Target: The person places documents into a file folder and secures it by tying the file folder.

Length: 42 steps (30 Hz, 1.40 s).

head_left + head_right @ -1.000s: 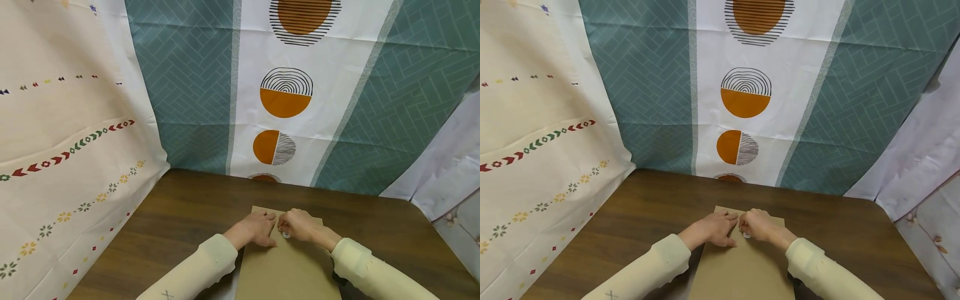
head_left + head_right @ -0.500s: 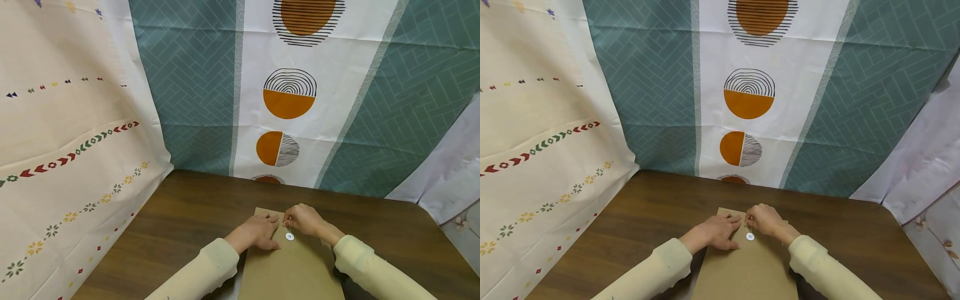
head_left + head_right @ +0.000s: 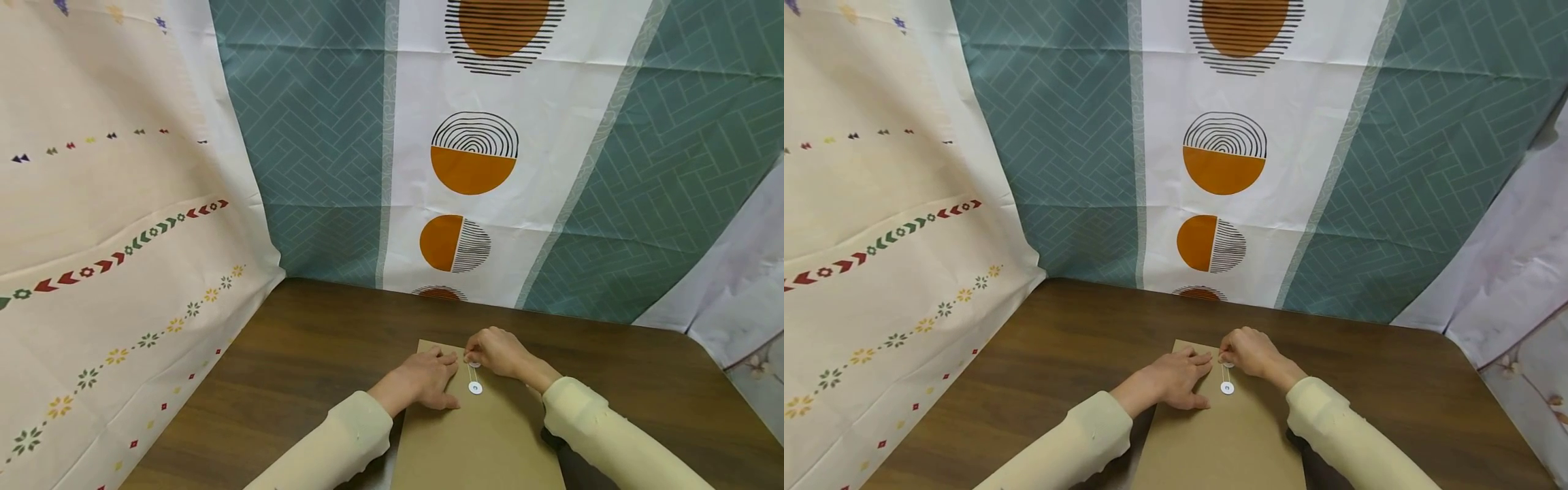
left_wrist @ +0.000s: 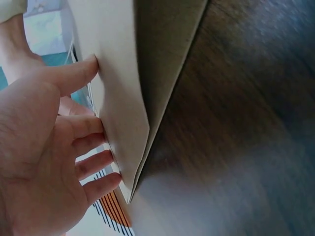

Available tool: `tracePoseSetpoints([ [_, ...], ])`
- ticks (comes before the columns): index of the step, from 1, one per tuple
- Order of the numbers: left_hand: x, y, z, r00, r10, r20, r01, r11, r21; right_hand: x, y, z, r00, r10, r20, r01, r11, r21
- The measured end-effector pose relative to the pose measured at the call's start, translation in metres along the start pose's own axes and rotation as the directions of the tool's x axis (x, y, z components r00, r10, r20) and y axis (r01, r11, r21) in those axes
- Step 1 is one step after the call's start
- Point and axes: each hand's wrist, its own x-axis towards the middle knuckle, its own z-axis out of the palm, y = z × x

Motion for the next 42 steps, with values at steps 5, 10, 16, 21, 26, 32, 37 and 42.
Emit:
tracePoseSetpoints([
  [5,-0.001,0.000,0.002,1.000,-0.003,-0.007,0.003,1.000,0.010,0.004,0.000,-0.001,0.999,0.028,0.020,-0.028,1.000,-0.002],
  [10,-0.001,0.000,0.001,1.000,-0.001,-0.013,0.001,1.000,0.006,0.007,0.003,-0.003,0.995,0.098,0.031,-0.098,0.995,-0.002],
  [16,-0.001,0.001,0.002,1.000,-0.008,-0.012,0.008,1.000,0.000,0.008,0.003,-0.006,0.995,0.098,0.031,-0.097,0.995,-0.033],
  [21,-0.001,0.002,0.002,1.000,-0.015,-0.006,0.015,1.000,0.006,0.002,0.007,-0.005,0.989,0.146,0.022,-0.145,0.989,-0.036],
  [26,-0.001,0.002,0.002,1.000,-0.020,-0.008,0.020,1.000,-0.004,-0.005,0.014,-0.004,0.989,0.147,-0.027,-0.148,0.988,-0.039],
  [32,-0.001,0.004,0.001,1.000,-0.026,0.007,0.026,0.999,-0.021,-0.019,0.018,-0.003,0.992,0.050,-0.116,-0.067,0.986,-0.151],
  [37,-0.001,0.005,0.000,0.999,-0.037,0.021,0.037,0.999,-0.034,-0.031,0.020,0.000,0.982,-0.104,-0.159,0.058,0.960,-0.275],
  [42,-0.001,0.005,0.000,0.998,-0.046,0.036,0.048,0.997,-0.054,-0.041,0.019,0.002,0.963,-0.242,-0.119,0.162,0.871,-0.463],
])
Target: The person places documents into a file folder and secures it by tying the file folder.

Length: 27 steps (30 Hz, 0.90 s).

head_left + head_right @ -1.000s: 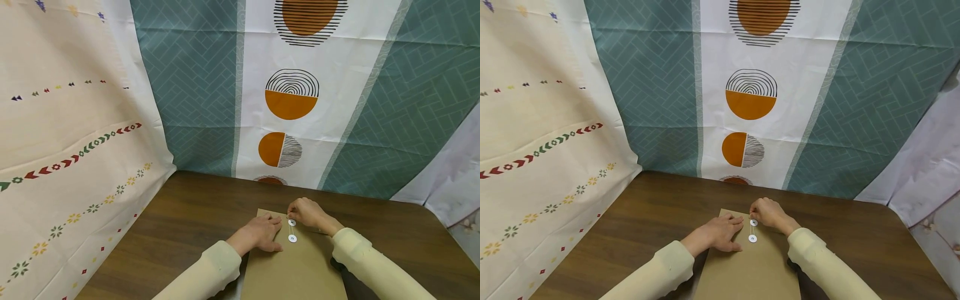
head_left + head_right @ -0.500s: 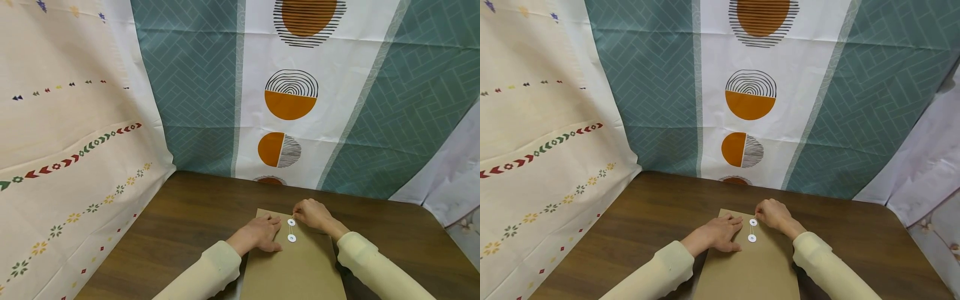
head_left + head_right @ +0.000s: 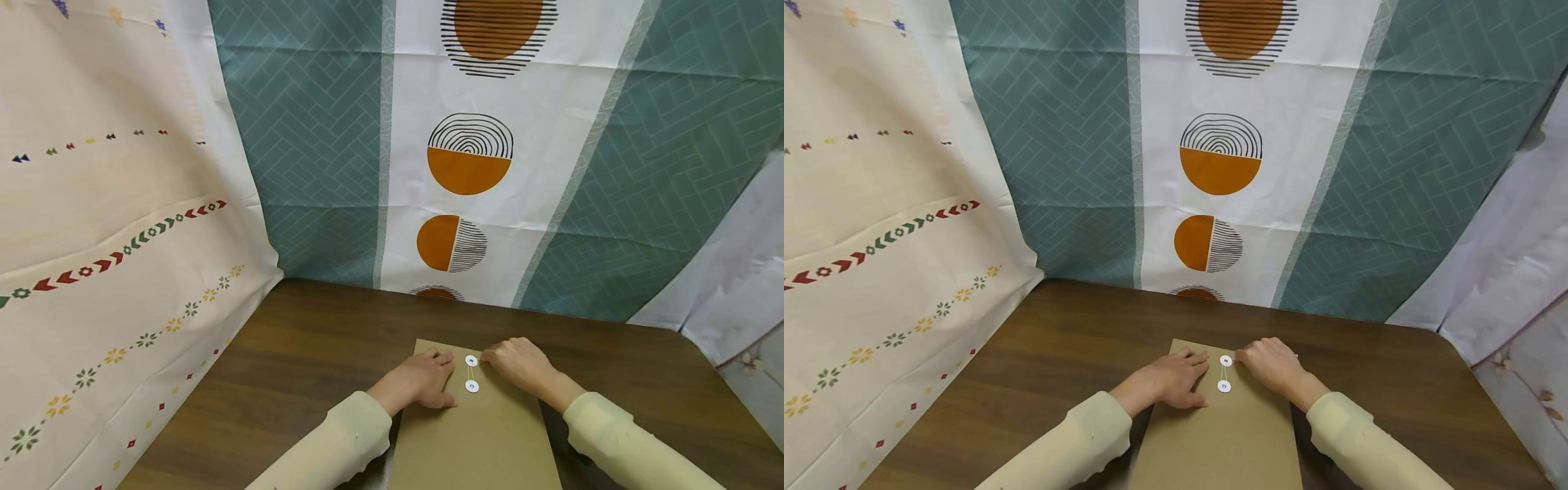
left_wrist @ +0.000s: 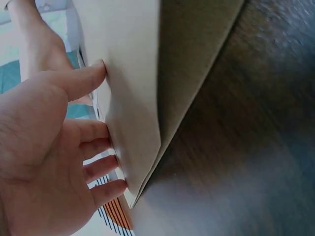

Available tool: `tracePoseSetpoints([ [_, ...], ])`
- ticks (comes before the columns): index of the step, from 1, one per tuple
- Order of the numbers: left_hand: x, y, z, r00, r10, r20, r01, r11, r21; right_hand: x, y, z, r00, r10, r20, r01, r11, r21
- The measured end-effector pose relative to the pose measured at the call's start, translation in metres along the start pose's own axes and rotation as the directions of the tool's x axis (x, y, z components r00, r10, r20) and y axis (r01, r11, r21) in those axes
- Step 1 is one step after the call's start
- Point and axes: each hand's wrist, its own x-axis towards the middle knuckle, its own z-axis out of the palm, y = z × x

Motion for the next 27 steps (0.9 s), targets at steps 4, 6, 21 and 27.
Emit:
tracePoseSetpoints([
  [4,0.000,0.000,0.000,1.000,0.006,-0.003,-0.006,1.000,-0.009,-0.009,-0.003,-0.002,1.000,-0.022,0.002,0.022,0.996,-0.081],
  [6,-0.001,0.001,-0.001,1.000,0.002,-0.003,-0.002,1.000,-0.019,-0.011,-0.005,-0.002,1.000,-0.024,-0.002,0.024,0.997,-0.077],
  [21,-0.003,-0.001,0.002,1.000,-0.007,0.005,0.007,0.998,-0.060,-0.031,-0.039,-0.017,0.998,0.061,0.002,-0.061,0.998,0.019],
  [27,-0.003,-0.001,0.002,1.000,-0.009,0.003,0.009,0.999,-0.053,-0.032,-0.048,-0.021,0.997,0.074,-0.002,-0.074,0.997,0.002],
])
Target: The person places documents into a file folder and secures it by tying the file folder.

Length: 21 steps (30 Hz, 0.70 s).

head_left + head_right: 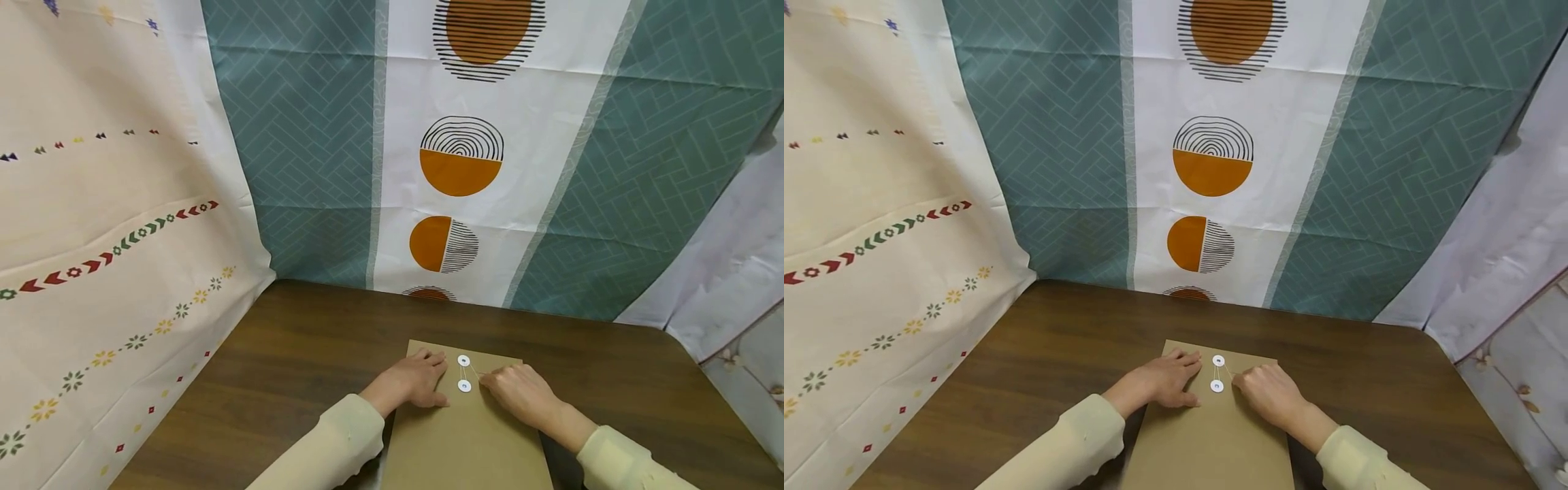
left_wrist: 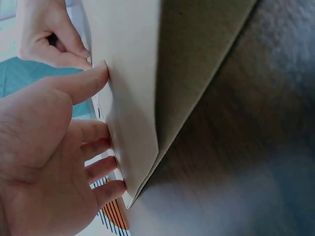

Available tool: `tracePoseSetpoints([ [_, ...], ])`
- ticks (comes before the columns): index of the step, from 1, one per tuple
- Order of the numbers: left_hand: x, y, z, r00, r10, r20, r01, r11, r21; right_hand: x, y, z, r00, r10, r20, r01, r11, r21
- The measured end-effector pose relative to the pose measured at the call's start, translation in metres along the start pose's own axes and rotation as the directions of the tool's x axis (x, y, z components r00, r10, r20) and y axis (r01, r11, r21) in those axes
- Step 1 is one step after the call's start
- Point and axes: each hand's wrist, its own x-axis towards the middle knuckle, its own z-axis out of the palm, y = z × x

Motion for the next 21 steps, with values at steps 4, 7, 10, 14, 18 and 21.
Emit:
tracePoseSetpoints([
  [4,-0.002,0.001,-0.001,1.000,-0.001,0.005,0.001,1.000,-0.001,-0.001,-0.003,0.000,1.000,-0.004,-0.014,0.005,1.000,0.015],
  [7,-0.004,0.002,-0.002,1.000,-0.006,0.006,0.006,1.000,0.001,-0.002,-0.006,-0.001,1.000,-0.013,-0.023,0.013,1.000,0.025],
  [10,-0.004,0.004,-0.003,1.000,-0.012,0.003,0.012,1.000,-0.001,-0.004,-0.010,-0.002,0.999,-0.024,-0.030,0.025,0.999,0.032],
  [14,-0.004,0.006,-0.004,1.000,-0.020,-0.001,0.020,1.000,0.002,-0.007,-0.016,-0.004,0.999,-0.022,-0.037,0.024,0.999,0.047],
  [18,-0.003,0.008,-0.004,1.000,-0.028,0.002,0.028,1.000,0.012,-0.009,-0.022,-0.007,1.000,0.014,-0.018,-0.012,0.995,0.104],
  [21,-0.003,0.010,-0.004,0.999,-0.041,0.005,0.041,0.999,0.018,-0.009,-0.025,-0.008,1.000,0.029,-0.008,-0.027,0.988,0.154],
])
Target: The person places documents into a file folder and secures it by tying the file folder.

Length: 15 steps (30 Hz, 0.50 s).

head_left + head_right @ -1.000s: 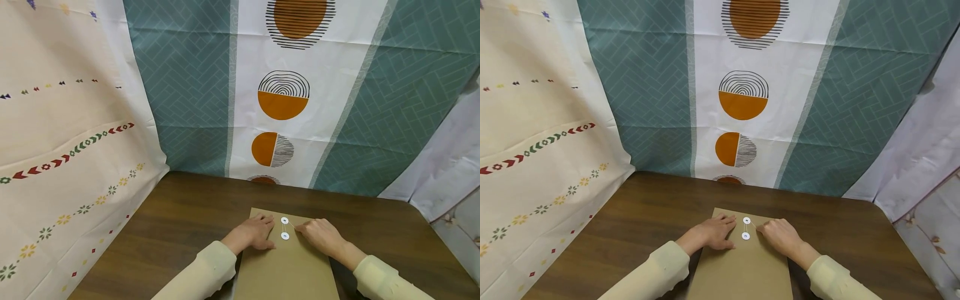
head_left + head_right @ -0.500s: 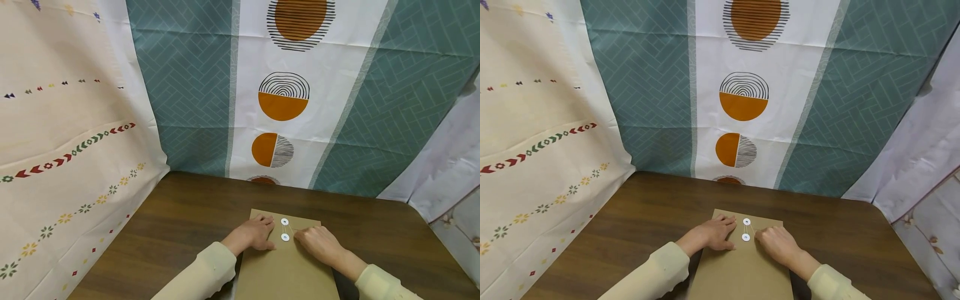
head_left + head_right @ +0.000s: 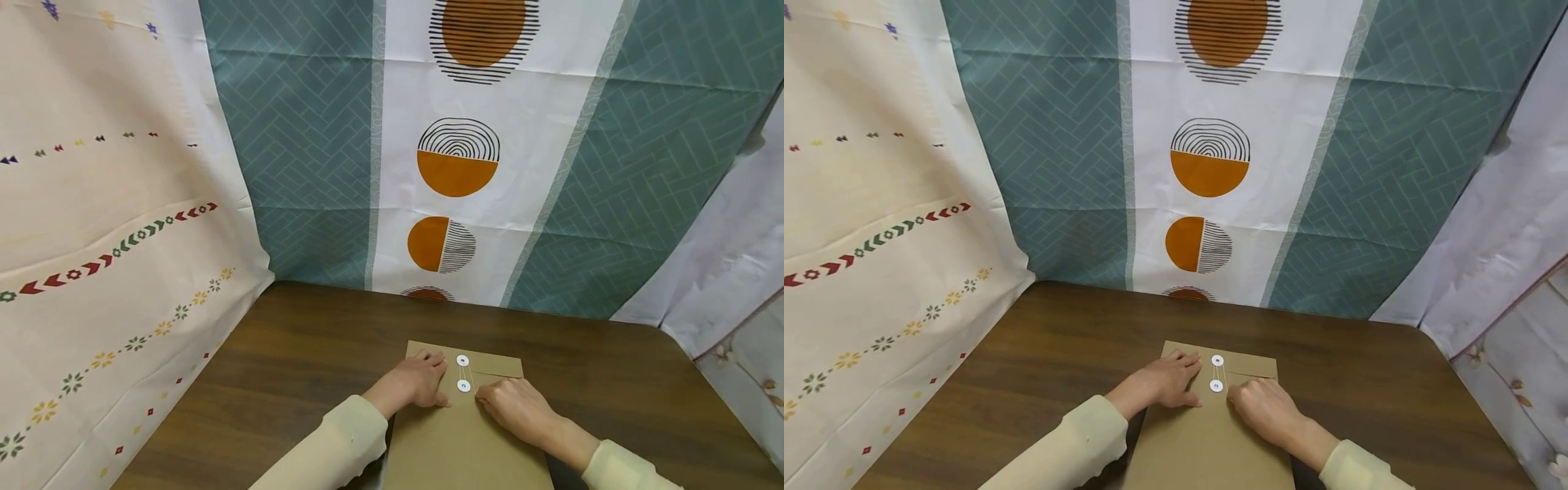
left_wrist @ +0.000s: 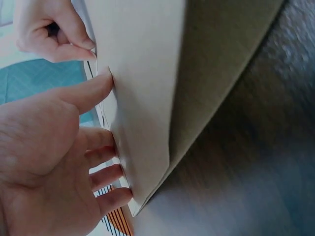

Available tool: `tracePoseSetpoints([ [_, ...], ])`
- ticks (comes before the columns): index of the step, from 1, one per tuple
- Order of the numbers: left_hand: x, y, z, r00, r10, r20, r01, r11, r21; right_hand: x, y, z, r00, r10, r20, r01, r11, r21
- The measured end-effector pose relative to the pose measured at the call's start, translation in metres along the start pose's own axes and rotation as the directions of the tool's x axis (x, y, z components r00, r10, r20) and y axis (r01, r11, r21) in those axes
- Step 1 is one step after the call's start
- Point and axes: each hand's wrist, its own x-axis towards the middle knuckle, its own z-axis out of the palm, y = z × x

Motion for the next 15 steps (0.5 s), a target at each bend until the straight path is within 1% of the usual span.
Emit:
tracePoseSetpoints([
  [2,0.0004,0.0007,-0.0006,1.000,-0.005,0.002,0.005,1.000,0.005,-0.0003,-0.0005,0.0004,1.000,-0.002,-0.007,0.002,1.000,0.018],
  [7,0.0015,0.0008,-0.0013,1.000,-0.006,0.001,0.006,1.000,0.027,0.0021,-0.0031,0.0003,1.000,-0.014,-0.024,0.014,1.000,0.022],
  [15,0.0028,0.0019,0.0012,1.000,-0.017,-0.005,0.017,0.999,0.041,0.0046,-0.0069,0.0022,1.000,-0.009,0.014,0.009,0.999,0.035],
])
